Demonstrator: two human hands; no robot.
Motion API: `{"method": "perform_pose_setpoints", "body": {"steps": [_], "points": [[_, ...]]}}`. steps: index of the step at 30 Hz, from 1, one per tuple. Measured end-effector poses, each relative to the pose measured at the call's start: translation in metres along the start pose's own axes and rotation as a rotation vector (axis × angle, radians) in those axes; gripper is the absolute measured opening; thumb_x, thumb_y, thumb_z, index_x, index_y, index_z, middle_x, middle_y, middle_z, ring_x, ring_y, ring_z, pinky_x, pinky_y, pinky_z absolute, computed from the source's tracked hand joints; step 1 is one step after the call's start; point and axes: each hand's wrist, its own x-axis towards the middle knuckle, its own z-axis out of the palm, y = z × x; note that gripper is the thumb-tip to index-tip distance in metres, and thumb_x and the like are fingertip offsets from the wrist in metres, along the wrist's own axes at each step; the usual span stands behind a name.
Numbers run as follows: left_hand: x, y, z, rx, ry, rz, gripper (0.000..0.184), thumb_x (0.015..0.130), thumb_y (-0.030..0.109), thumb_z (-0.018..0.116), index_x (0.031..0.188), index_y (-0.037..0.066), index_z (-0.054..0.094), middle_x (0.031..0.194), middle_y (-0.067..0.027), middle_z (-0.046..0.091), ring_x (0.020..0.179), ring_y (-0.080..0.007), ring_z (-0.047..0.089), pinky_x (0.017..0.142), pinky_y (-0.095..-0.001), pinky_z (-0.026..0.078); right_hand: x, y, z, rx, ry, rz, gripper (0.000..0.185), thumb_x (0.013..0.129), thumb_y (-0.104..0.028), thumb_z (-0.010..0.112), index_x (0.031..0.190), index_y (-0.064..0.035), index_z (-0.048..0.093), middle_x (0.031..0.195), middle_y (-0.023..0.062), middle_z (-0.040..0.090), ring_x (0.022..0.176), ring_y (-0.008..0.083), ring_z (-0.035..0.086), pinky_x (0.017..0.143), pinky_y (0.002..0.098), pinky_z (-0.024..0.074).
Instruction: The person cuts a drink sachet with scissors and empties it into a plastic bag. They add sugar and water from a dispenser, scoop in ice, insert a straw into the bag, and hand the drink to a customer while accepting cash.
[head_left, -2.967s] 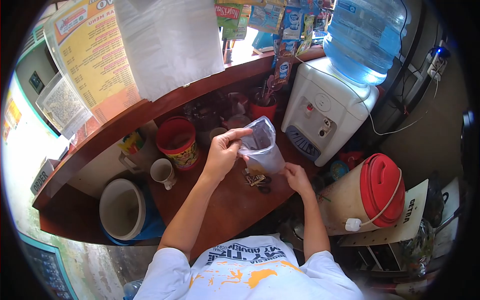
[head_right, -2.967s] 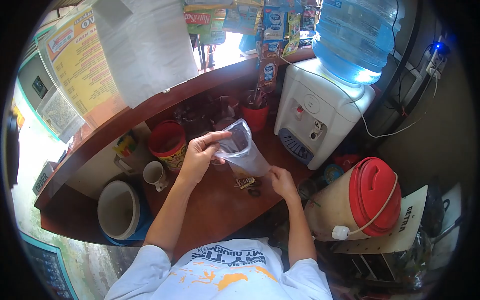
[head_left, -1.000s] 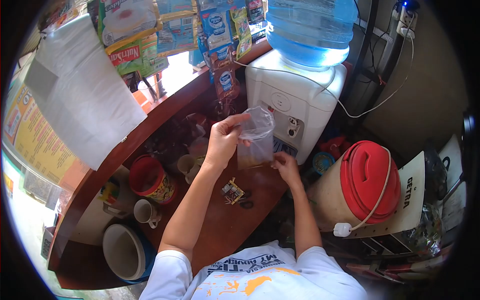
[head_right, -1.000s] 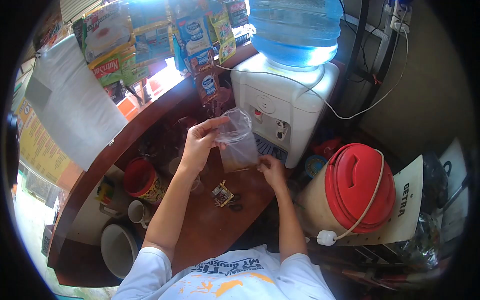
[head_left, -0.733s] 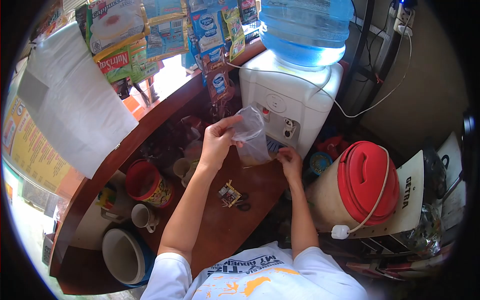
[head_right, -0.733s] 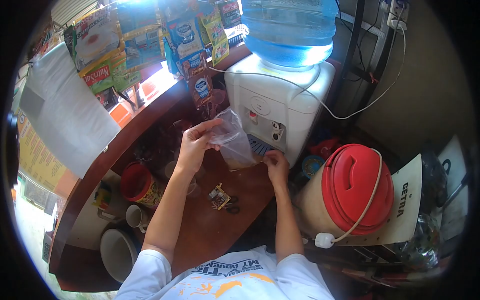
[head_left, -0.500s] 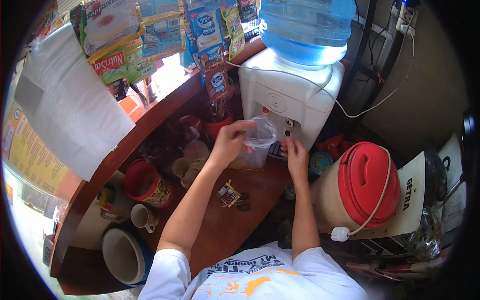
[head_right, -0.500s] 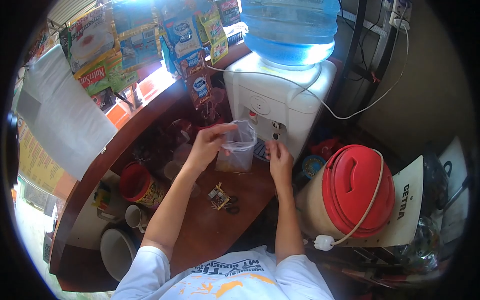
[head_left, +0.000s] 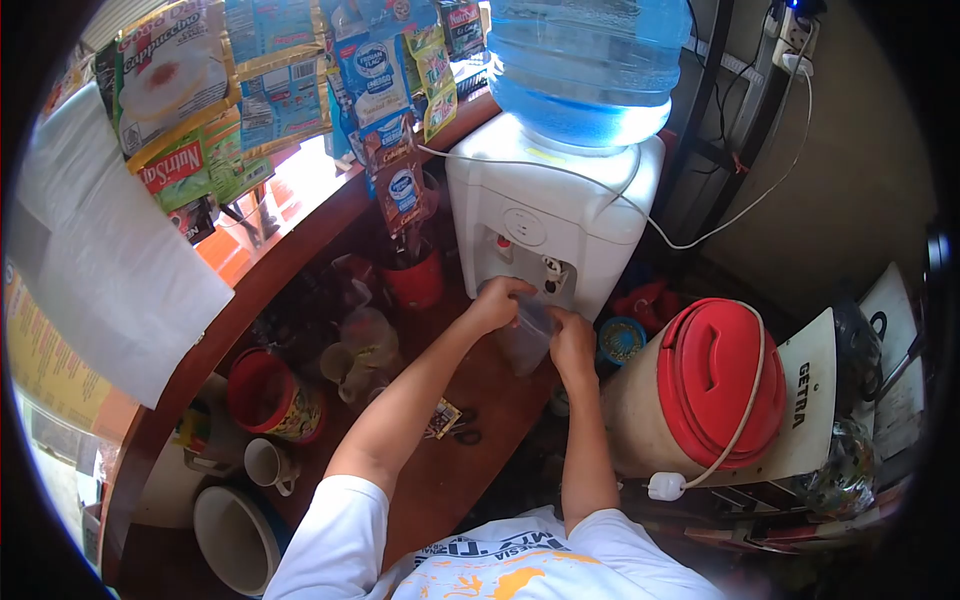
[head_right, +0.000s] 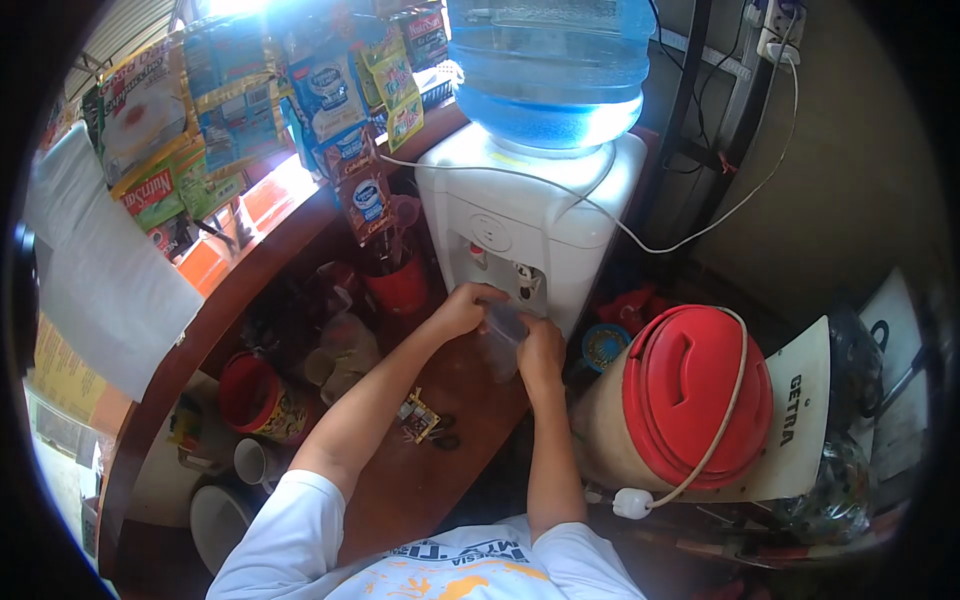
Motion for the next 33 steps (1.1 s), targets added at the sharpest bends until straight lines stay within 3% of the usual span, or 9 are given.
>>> {"method": "perform_pose_setpoints", "body": {"steps": [2,8,11,16,23,26,28,31,33], "points": [[0.015,-0.005,0.008,-0.024,-0.002,-0.007,0.044,0.069,-0.016,0.037,0.103,-0.008,0.063,0.084,-0.0174,0.066,0.052,-0.0187,0.061,0.048,-0.0305,0.049,0.008,0.001,-0.005,0.002,-0.068,0.073,0.038,0.077,0.003,0.050,0.110,-0.0093,0.066,0.099,0.0247,0.063,0.096,0.0413,0.059,0.084,0.0449,0.0475],[0.044,-0.015,0.017,-0.209,-0.006,-0.090,0.038,0.074,-0.012,0.042,0.105,-0.006,0.063,0.078,-0.0120,0.064,0.060,-0.0158,0.061,0.052,-0.0273,0.047,0.031,0.012,0.004,0.037,-0.123,0.129,0.051,0.076,0.000,0.051,0.126,-0.0095,0.054,0.099,0.0270,0.062,0.096,0.0427,0.059,0.084,0.0472,0.0470],[0.053,-0.018,0.020,-0.290,0.018,-0.126,0.033,0.079,-0.007,0.045,0.108,-0.006,0.060,0.075,-0.0113,0.063,0.061,-0.0160,0.061,0.054,-0.0272,0.047,0.038,0.016,0.011,0.106,-0.165,0.270,0.056,0.076,-0.001,0.052,0.132,-0.0095,0.048,0.099,0.0281,0.062,0.097,0.0435,0.059,0.084,0.0476,0.0467],[0.061,-0.017,0.021,-0.321,0.040,-0.106,0.030,0.080,-0.003,0.049,0.108,-0.008,0.059,0.076,-0.0110,0.063,0.062,-0.0157,0.060,0.055,-0.0278,0.047,0.041,0.009,0.009,0.132,-0.187,0.284,0.061,0.077,-0.002,0.054,0.136,-0.0062,0.040,0.099,0.0295,0.061,0.099,0.0432,0.058,0.083,0.0477,0.0463],[0.069,-0.029,0.022,-0.401,0.014,-0.131,0.030,0.077,-0.003,0.049,0.105,-0.007,0.060,0.078,-0.0102,0.063,0.065,-0.0166,0.062,0.056,-0.0289,0.048,0.043,-0.007,-0.005,0.159,-0.229,0.361,0.058,0.079,-0.001,0.052,0.136,-0.0017,0.039,0.081,0.0267,0.063,0.075,0.0383,0.065,0.069,0.0453,0.0500],[0.070,-0.029,0.023,-0.303,0.038,-0.093,0.034,0.074,-0.005,0.047,0.105,-0.006,0.061,0.078,-0.0103,0.063,0.066,-0.0171,0.062,0.058,-0.0293,0.050,0.043,0.011,0.006,0.138,-0.188,0.212,0.055,0.081,-0.001,0.051,0.134,0.0008,0.040,0.073,0.0239,0.062,0.064,0.0341,0.065,0.059,0.0429,0.0508],[0.069,-0.027,0.024,-0.260,0.057,-0.084,0.035,0.074,-0.006,0.047,0.106,-0.007,0.060,0.077,-0.0115,0.063,0.065,-0.0173,0.062,0.057,-0.0291,0.050,0.044,0.013,0.005,0.197,-0.188,0.098,0.051,0.080,0.006,0.048,0.131,-0.0003,0.045,0.072,0.0186,0.062,0.049,0.0211,0.060,0.039,0.0346,0.0460],[0.063,-0.016,0.021,-0.318,0.072,-0.114,0.033,0.078,-0.004,0.048,0.109,-0.009,0.059,0.075,-0.0126,0.063,0.063,-0.0166,0.062,0.056,-0.0283,0.049,0.043,-0.010,-0.008,0.195,-0.257,0.313,0.052,0.082,0.002,0.048,0.133,0.0019,0.042,0.077,0.0223,0.062,0.058,0.0287,0.064,0.049,0.0368,0.0509],[0.060,-0.010,0.021,-0.329,0.062,-0.127,0.031,0.081,-0.002,0.049,0.110,-0.010,0.058,0.073,-0.0126,0.063,0.062,-0.0161,0.061,0.055,-0.0279,0.049,0.041,-0.014,-0.009,0.214,-0.232,0.306,0.052,0.082,0.003,0.047,0.134,0.0018,0.042,0.082,0.0232,0.062,0.057,0.0280,0.064,0.049,0.0363,0.0509]]}}
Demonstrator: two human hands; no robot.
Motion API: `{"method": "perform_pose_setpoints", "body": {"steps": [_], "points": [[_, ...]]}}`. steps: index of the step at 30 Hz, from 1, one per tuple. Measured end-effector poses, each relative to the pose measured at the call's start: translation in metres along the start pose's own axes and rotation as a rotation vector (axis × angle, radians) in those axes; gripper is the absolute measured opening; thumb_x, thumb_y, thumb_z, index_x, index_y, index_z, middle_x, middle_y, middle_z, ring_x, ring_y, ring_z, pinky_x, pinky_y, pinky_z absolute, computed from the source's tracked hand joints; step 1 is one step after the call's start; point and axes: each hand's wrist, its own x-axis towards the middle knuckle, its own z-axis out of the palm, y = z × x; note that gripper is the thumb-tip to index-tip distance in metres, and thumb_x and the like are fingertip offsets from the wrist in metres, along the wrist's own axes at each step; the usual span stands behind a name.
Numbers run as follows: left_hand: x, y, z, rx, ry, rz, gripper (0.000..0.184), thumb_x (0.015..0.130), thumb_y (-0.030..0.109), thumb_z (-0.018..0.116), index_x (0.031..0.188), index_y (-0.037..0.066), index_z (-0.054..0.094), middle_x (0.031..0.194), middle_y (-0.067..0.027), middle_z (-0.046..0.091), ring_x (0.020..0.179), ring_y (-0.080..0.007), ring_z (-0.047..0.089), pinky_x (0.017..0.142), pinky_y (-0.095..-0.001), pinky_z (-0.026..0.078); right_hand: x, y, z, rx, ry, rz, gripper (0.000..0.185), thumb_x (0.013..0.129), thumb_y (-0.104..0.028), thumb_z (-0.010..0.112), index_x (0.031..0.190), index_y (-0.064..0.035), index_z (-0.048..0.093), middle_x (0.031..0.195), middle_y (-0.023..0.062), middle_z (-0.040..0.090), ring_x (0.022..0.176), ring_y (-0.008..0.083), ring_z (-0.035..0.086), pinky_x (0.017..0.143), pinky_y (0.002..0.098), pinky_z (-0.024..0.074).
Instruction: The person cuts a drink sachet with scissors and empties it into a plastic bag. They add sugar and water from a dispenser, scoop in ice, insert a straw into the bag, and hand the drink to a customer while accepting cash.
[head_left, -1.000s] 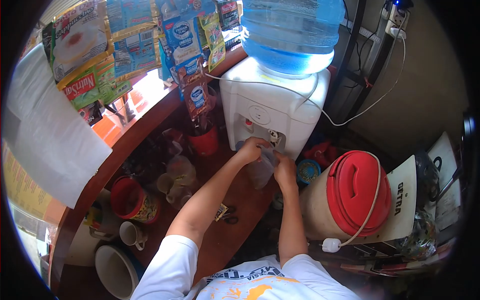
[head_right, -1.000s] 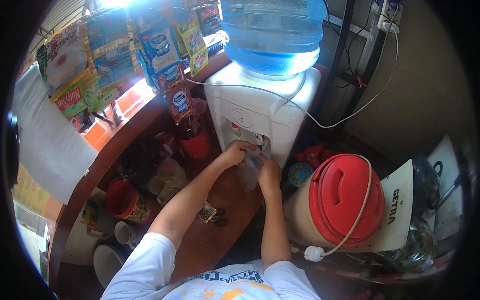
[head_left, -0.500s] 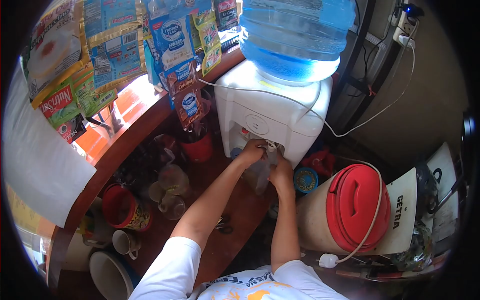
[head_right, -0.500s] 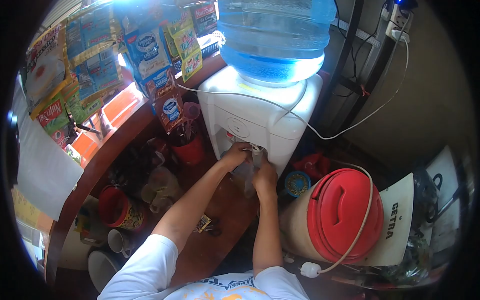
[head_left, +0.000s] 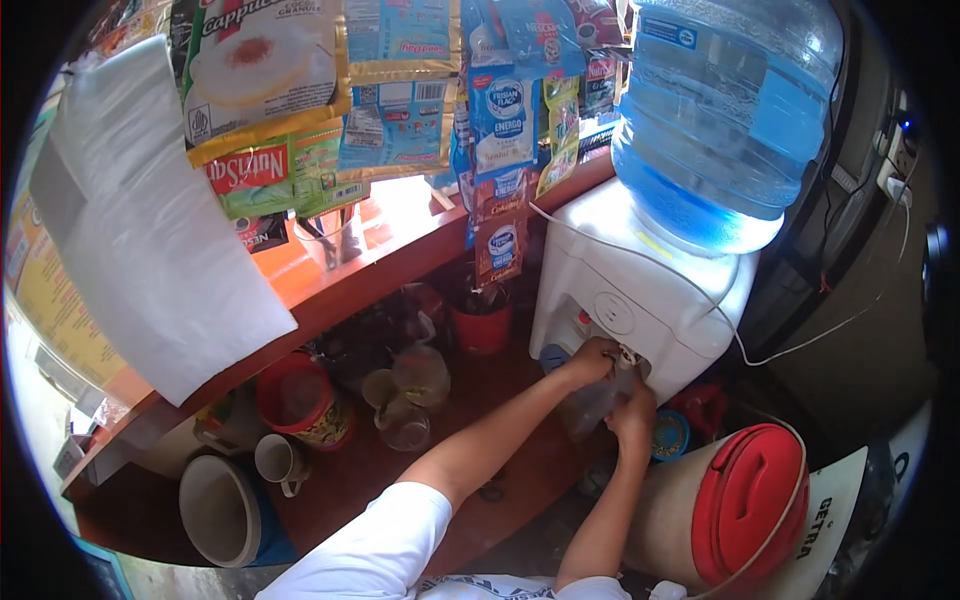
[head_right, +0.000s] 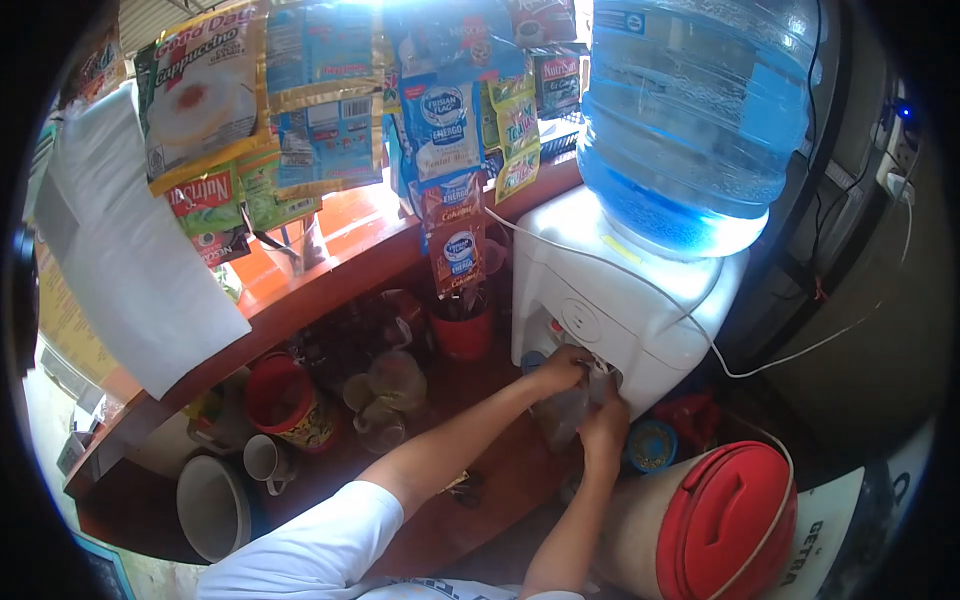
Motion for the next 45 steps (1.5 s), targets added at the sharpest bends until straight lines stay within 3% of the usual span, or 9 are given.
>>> {"method": "perform_pose_setpoints", "body": {"steps": [4,7,21,24,27,45], "points": [[0.001,-0.002,-0.001,0.027,-0.010,0.015,0.030,0.083,-0.001,0.049,0.110,-0.012,0.057,0.072,-0.0122,0.063,0.060,-0.0159,0.061,0.053,-0.0275,0.048,0.001,0.004,0.000,0.022,0.004,0.002,0.052,0.082,0.003,0.046,0.134,0.0025,0.042,0.088,0.0250,0.061,0.055,0.0278,0.063,0.050,0.0361,0.0510],[0.005,-0.007,-0.001,0.024,-0.008,0.013,0.030,0.083,-0.001,0.049,0.110,-0.012,0.057,0.073,-0.0121,0.063,0.059,-0.0158,0.061,0.052,-0.0274,0.048,0.008,0.018,0.006,-0.002,0.042,-0.061,0.054,0.084,0.005,0.047,0.137,0.0007,0.038,0.072,0.0160,0.060,0.045,0.0144,0.054,0.042,0.0301,0.0452],[0.004,-0.004,-0.002,0.022,0.003,0.037,0.024,0.084,-0.001,0.046,0.102,-0.008,0.061,0.071,-0.0099,0.062,0.057,-0.0139,0.060,0.052,-0.0262,0.048,0.002,-0.001,-0.001,0.048,0.000,-0.019,0.051,0.086,0.006,0.044,0.136,-0.0014,0.041,0.079,0.0175,0.062,0.044,0.0162,0.055,0.044,0.0304,0.0466],[0.004,-0.003,-0.003,-0.011,0.012,0.046,0.032,0.072,-0.010,0.043,0.096,-0.009,0.064,0.074,-0.0133,0.064,0.060,-0.0161,0.062,0.053,-0.0277,0.050,0.003,0.002,0.001,0.078,0.007,-0.017,0.051,0.086,0.006,0.044,0.136,-0.0009,0.040,0.075,0.0171,0.060,0.044,0.0157,0.054,0.044,0.0304,0.0463],[0.006,-0.006,-0.004,0.029,-0.024,0.053,0.024,0.083,-0.002,0.045,0.100,-0.008,0.062,0.073,-0.0102,0.063,0.058,-0.0140,0.061,0.052,-0.0266,0.048,0.003,0.003,0.001,0.059,-0.005,-0.012,0.050,0.086,0.006,0.044,0.136,0.0002,0.040,0.071,0.0165,0.059,0.044,0.0151,0.053,0.045,0.0302,0.0459],[0.006,-0.006,-0.003,0.008,0.001,0.031,0.019,0.082,-0.002,0.046,0.092,-0.006,0.063,0.072,-0.0076,0.061,0.059,-0.0124,0.057,0.051,-0.0256,0.044,-0.001,-0.003,-0.003,-0.036,0.045,0.002,0.052,0.083,0.001,0.048,0.135,0.0004,0.042,0.067,0.0197,0.061,0.047,0.0211,0.060,0.048,0.0342,0.0480]]}}
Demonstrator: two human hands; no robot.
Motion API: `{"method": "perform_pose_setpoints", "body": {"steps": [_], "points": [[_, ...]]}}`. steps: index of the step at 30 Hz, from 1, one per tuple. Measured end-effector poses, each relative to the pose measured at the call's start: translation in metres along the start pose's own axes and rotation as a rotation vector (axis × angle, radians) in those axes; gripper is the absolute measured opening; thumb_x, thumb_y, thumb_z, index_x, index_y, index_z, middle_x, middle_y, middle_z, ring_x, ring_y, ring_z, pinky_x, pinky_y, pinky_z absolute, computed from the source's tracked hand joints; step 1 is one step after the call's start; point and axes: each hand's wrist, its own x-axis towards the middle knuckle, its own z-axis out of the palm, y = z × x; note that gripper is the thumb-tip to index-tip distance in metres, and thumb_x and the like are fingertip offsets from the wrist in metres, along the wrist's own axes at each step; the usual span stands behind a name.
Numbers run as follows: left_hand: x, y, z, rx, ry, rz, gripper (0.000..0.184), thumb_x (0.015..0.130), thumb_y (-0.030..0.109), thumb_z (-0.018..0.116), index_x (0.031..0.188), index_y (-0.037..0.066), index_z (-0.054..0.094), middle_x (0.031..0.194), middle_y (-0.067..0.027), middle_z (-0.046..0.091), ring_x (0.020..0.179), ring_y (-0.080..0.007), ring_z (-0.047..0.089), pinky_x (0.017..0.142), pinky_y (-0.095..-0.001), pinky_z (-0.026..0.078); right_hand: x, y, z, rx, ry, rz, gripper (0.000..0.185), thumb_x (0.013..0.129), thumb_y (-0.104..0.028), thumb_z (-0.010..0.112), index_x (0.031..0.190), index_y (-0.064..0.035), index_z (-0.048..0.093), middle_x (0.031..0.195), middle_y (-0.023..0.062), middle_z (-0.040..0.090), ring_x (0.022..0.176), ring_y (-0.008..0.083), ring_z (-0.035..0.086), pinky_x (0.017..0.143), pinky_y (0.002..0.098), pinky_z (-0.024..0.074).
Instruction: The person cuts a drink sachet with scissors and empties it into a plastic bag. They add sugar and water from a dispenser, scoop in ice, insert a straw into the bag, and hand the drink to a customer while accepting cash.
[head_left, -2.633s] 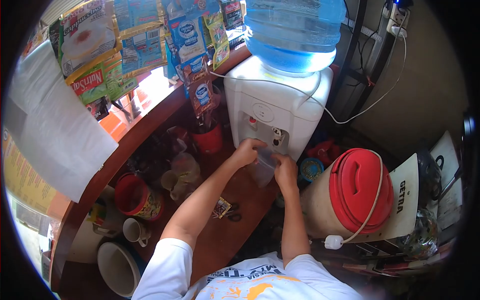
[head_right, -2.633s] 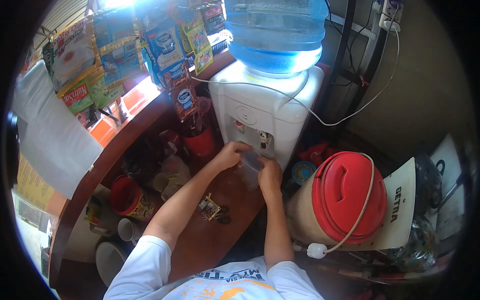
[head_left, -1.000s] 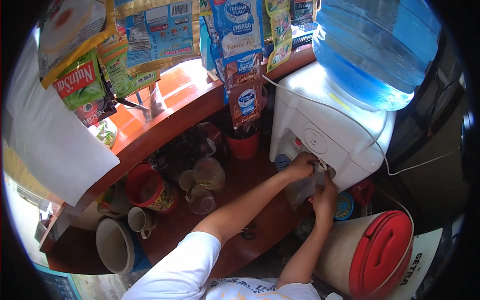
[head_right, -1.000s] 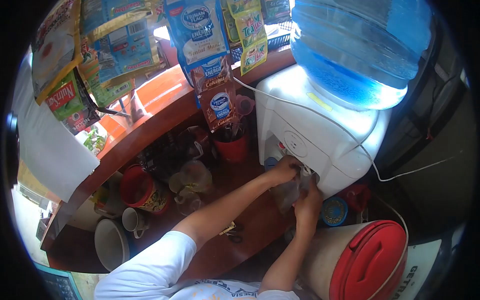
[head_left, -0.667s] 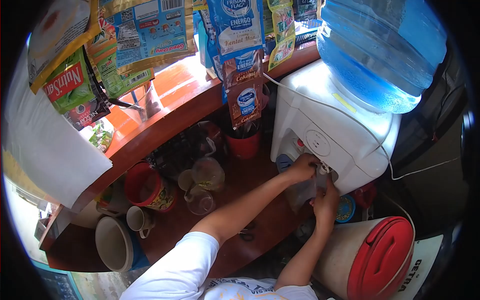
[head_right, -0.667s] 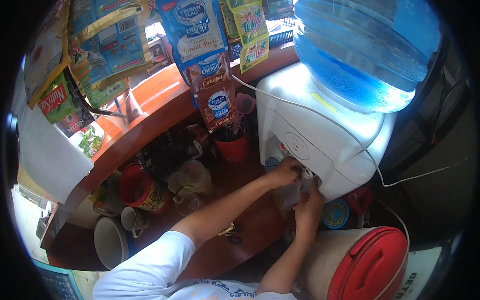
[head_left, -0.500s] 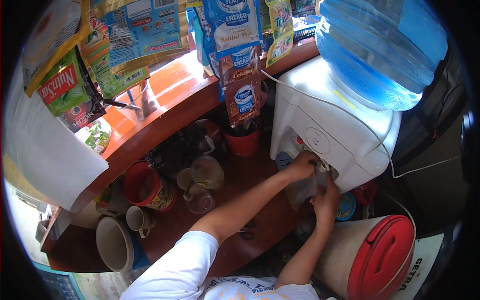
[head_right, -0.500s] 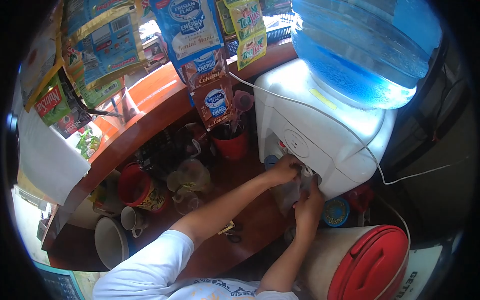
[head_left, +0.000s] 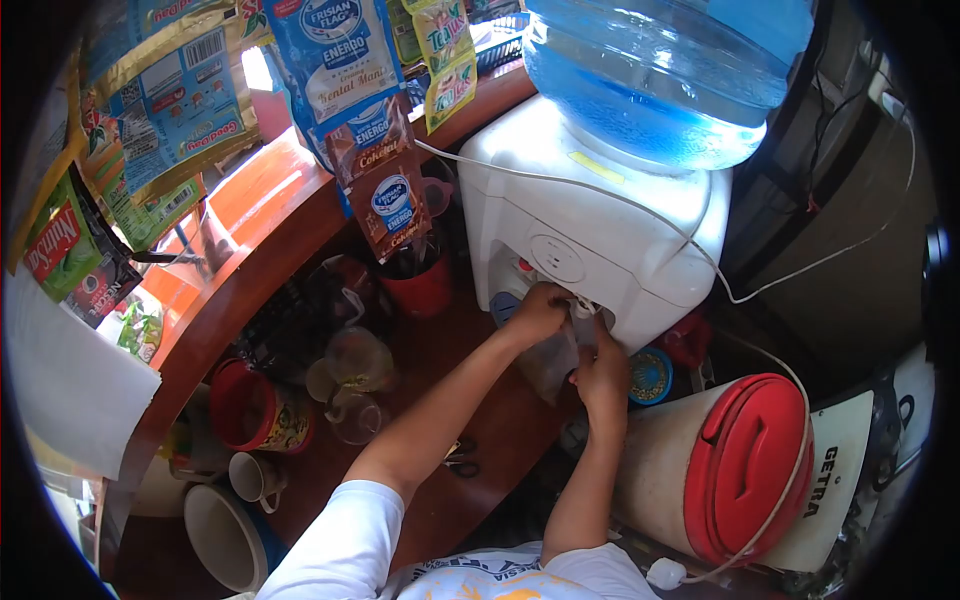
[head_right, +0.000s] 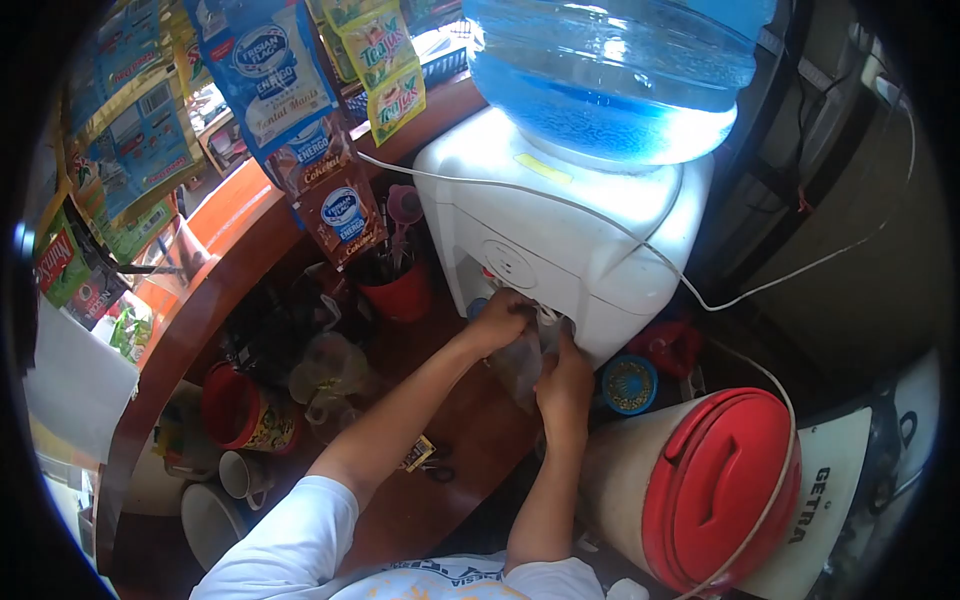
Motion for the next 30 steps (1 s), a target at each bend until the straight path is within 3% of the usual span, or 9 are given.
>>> {"method": "perform_pose_setpoints", "body": {"steps": [4,7,10,13,22,25,30], "points": [[0.000,0.001,-0.001,0.015,-0.015,-0.008,0.031,0.078,-0.005,0.042,0.100,-0.007,0.064,0.076,-0.0091,0.063,0.059,-0.0131,0.058,0.052,-0.0268,0.047,-0.001,0.000,-0.001,-0.014,-0.001,-0.013,0.053,0.084,0.001,0.048,0.136,0.0000,0.040,0.070,0.0195,0.061,0.047,0.0203,0.060,0.049,0.0338,0.0480],[-0.001,0.001,0.000,0.016,-0.003,-0.020,0.031,0.078,-0.005,0.042,0.100,-0.007,0.064,0.076,-0.0091,0.063,0.059,-0.0134,0.059,0.052,-0.0272,0.047,-0.001,0.001,0.001,0.032,0.000,-0.001,0.053,0.084,0.002,0.047,0.136,0.0001,0.040,0.072,0.0192,0.062,0.047,0.0195,0.059,0.049,0.0337,0.0478],[0.001,-0.003,0.001,0.023,0.017,-0.009,0.032,0.078,-0.005,0.042,0.101,-0.007,0.064,0.077,-0.0096,0.063,0.060,-0.0139,0.059,0.053,-0.0275,0.047,-0.001,0.002,0.001,0.039,-0.015,0.019,0.054,0.083,0.000,0.047,0.136,-0.0007,0.039,0.067,0.0207,0.060,0.051,0.0250,0.060,0.054,0.0380,0.0483],[0.002,-0.005,0.001,0.022,0.004,-0.020,0.022,0.083,-0.001,0.048,0.098,-0.004,0.065,0.076,-0.0059,0.062,0.062,-0.0114,0.057,0.054,-0.0251,0.045,0.000,0.001,0.000,0.032,-0.020,0.018,0.052,0.084,0.003,0.047,0.135,0.0012,0.041,0.073,0.0197,0.061,0.047,0.0194,0.059,0.049,0.0336,0.0478],[0.000,-0.005,0.001,0.014,0.005,-0.019,0.023,0.083,-0.001,0.048,0.099,-0.003,0.065,0.075,-0.0060,0.062,0.062,-0.0106,0.057,0.052,-0.0248,0.044,-0.004,-0.002,-0.002,0.018,-0.009,0.028,0.054,0.083,0.001,0.046,0.136,-0.0028,0.041,0.075,0.0222,0.062,0.048,0.0209,0.060,0.051,0.0340,0.0490],[0.001,-0.007,0.004,0.012,0.043,-0.010,0.023,0.083,-0.001,0.048,0.098,-0.004,0.065,0.076,-0.0071,0.063,0.062,-0.0116,0.059,0.052,-0.0254,0.045,-0.001,0.006,0.002,0.004,-0.008,-0.010,0.055,0.082,0.001,0.046,0.136,-0.0019,0.041,0.065,0.0199,0.060,0.052,0.0264,0.061,0.054,0.0387,0.0479],[0.000,-0.003,0.004,0.020,0.065,-0.032,0.023,0.083,-0.001,0.048,0.100,-0.006,0.064,0.075,-0.0095,0.064,0.061,-0.0139,0.060,0.052,-0.0262,0.045,0.001,0.008,0.003,-0.020,0.007,-0.015,0.053,0.081,0.001,0.047,0.135,-0.0017,0.043,0.070,0.0233,0.061,0.056,0.0293,0.063,0.057,0.0398,0.0489]]}}
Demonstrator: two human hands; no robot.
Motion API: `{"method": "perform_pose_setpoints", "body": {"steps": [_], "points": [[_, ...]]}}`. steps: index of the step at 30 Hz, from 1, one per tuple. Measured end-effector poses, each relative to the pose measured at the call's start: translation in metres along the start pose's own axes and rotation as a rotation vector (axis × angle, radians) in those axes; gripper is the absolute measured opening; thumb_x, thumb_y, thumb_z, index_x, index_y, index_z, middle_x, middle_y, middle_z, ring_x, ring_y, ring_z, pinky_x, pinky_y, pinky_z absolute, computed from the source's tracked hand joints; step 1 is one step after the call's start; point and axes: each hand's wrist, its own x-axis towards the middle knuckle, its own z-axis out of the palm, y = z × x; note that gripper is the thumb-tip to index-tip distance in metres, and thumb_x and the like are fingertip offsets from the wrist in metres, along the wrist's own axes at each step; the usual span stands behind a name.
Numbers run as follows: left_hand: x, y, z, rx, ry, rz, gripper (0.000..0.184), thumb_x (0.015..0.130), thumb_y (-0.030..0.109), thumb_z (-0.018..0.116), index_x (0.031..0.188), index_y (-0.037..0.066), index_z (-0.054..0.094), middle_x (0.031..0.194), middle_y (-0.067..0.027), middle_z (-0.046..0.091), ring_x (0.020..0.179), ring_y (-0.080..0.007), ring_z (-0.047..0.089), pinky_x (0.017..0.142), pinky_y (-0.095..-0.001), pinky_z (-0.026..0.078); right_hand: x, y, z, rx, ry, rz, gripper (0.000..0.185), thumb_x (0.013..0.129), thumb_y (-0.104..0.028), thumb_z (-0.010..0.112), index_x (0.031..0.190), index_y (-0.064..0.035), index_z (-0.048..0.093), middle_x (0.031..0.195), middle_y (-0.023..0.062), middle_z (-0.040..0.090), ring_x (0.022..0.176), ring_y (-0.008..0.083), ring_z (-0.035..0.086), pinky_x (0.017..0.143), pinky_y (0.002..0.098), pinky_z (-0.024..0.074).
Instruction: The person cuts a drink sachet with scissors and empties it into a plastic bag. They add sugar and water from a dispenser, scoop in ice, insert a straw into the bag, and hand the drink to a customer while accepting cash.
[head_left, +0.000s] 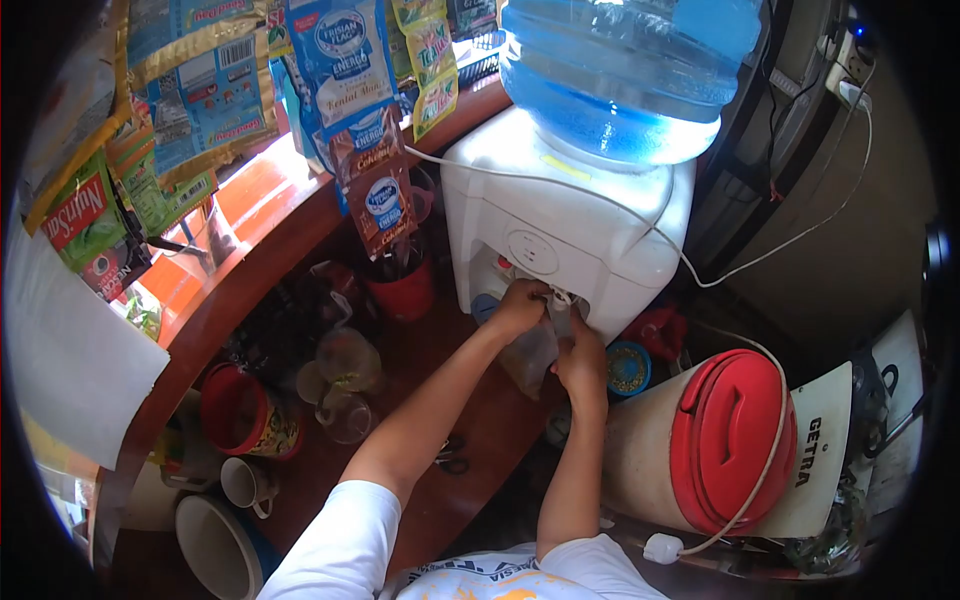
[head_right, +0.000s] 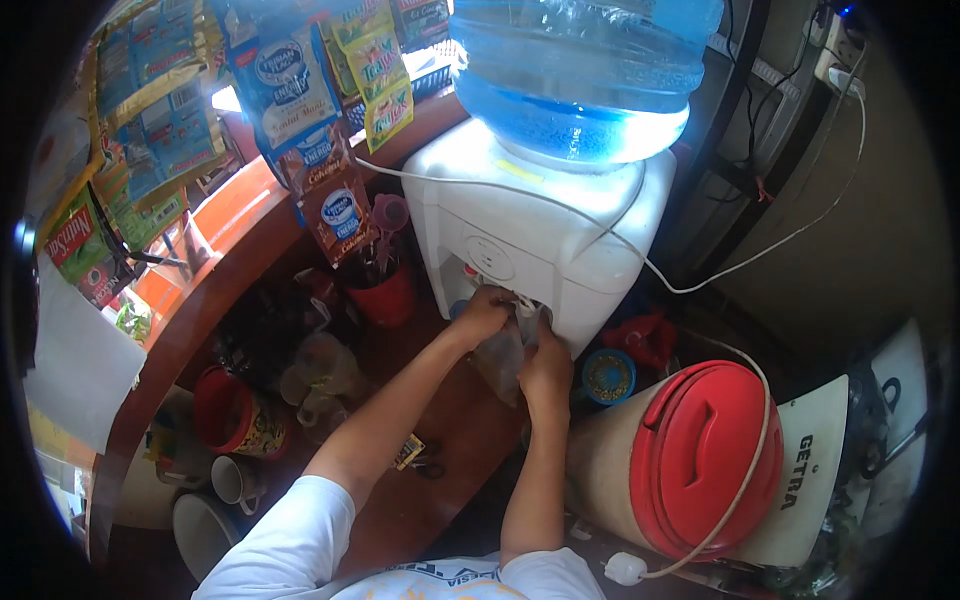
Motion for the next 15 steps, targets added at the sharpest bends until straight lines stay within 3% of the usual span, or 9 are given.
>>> {"method": "perform_pose_setpoints", "body": {"steps": [4,7,10,15], "points": [[-0.007,0.013,0.003,0.025,0.044,-0.031,0.024,0.083,-0.002,0.048,0.101,-0.009,0.062,0.073,-0.0107,0.063,0.060,-0.0145,0.060,0.052,-0.0261,0.045,-0.001,-0.001,0.000,0.027,-0.014,0.017,0.053,0.081,0.000,0.047,0.135,-0.0022,0.043,0.072,0.0244,0.061,0.061,0.0321,0.064,0.062,0.0413,0.0492],[-0.004,0.007,0.002,-0.027,0.008,-0.022,0.026,0.082,-0.003,0.046,0.102,-0.009,0.062,0.073,-0.0111,0.063,0.060,-0.0144,0.059,0.051,-0.0259,0.045,0.006,0.016,0.009,-0.066,0.061,-0.132,0.053,0.082,-0.001,0.047,0.134,-0.0029,0.044,0.073,0.0247,0.061,0.067,0.0347,0.064,0.067,0.0433,0.0487],[-0.003,0.005,0.002,-0.020,0.002,-0.013,0.029,0.080,-0.005,0.044,0.103,-0.009,0.062,0.073,-0.0110,0.063,0.059,-0.0142,0.059,0.051,-0.0258,0.045,0.006,0.015,0.006,-0.081,0.025,-0.080,0.054,0.083,0.000,0.044,0.136,-0.0057,0.043,0.074,0.0214,0.064,0.050,0.0216,0.061,0.054,0.0349,0.0502],[0.000,0.001,0.001,-0.008,-0.014,-0.012,0.033,0.079,-0.007,0.042,0.105,-0.009,0.062,0.076,-0.0116,0.064,0.059,-0.0139,0.058,0.052,-0.0255,0.045,0.001,0.004,0.001,-0.077,-0.008,-0.016,0.054,0.083,0.000,0.044,0.137,-0.0052,0.042,0.077,0.0235,0.064,0.051,0.0222,0.063,0.056,0.0358,0.0507]]}}
